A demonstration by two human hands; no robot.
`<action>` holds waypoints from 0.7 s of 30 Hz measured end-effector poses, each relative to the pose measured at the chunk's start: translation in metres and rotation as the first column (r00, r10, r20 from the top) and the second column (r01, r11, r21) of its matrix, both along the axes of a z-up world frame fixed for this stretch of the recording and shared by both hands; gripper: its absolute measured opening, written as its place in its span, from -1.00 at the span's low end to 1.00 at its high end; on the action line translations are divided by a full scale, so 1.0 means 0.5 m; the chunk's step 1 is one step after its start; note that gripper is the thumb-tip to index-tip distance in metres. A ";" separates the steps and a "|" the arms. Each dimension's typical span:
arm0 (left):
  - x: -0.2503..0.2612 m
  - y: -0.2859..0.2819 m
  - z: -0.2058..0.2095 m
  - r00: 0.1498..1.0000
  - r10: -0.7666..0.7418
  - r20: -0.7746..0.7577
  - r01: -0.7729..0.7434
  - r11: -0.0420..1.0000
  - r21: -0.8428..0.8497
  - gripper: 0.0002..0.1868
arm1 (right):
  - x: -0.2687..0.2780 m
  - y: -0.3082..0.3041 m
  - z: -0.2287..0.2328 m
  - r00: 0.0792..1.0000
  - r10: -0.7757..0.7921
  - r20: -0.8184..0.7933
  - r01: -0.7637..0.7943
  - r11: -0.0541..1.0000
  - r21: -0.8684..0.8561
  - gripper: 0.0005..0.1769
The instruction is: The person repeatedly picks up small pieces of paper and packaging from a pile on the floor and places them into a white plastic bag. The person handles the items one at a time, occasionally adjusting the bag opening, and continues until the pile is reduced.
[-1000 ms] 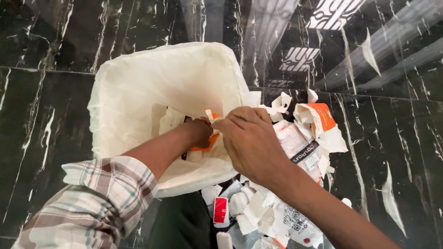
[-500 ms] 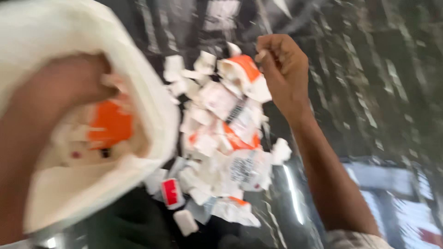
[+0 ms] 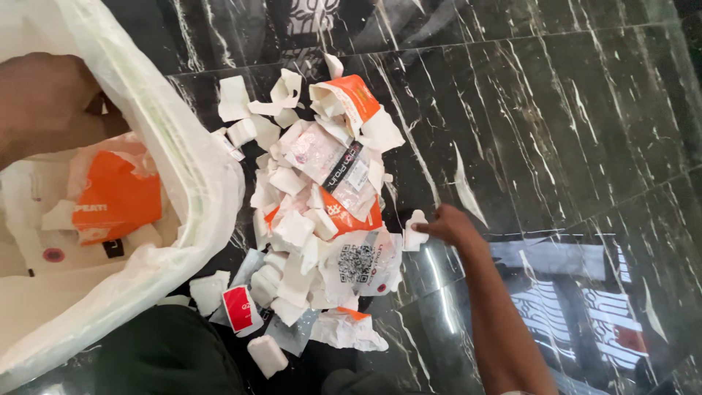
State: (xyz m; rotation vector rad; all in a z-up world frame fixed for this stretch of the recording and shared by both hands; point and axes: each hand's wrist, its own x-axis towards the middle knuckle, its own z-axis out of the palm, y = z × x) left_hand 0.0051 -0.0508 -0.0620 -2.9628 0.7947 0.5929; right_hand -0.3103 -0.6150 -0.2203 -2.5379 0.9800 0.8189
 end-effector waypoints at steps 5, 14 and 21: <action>-0.006 0.019 0.013 0.996 0.077 -0.037 -0.076 0.996 0.042 -0.65 | -0.016 0.019 -0.079 0.993 0.074 0.093 -0.065 0.994 -0.092 -0.12; 0.007 0.036 -0.005 0.998 0.052 -0.025 -0.052 0.999 -0.004 -0.63 | 0.004 -0.017 -0.064 0.986 -0.150 0.076 0.137 0.979 0.149 -0.48; 0.006 0.039 0.015 0.993 0.113 -0.026 -0.115 0.988 -0.103 -0.59 | 0.074 -0.017 0.075 0.952 -0.256 0.165 0.174 0.901 0.397 -0.56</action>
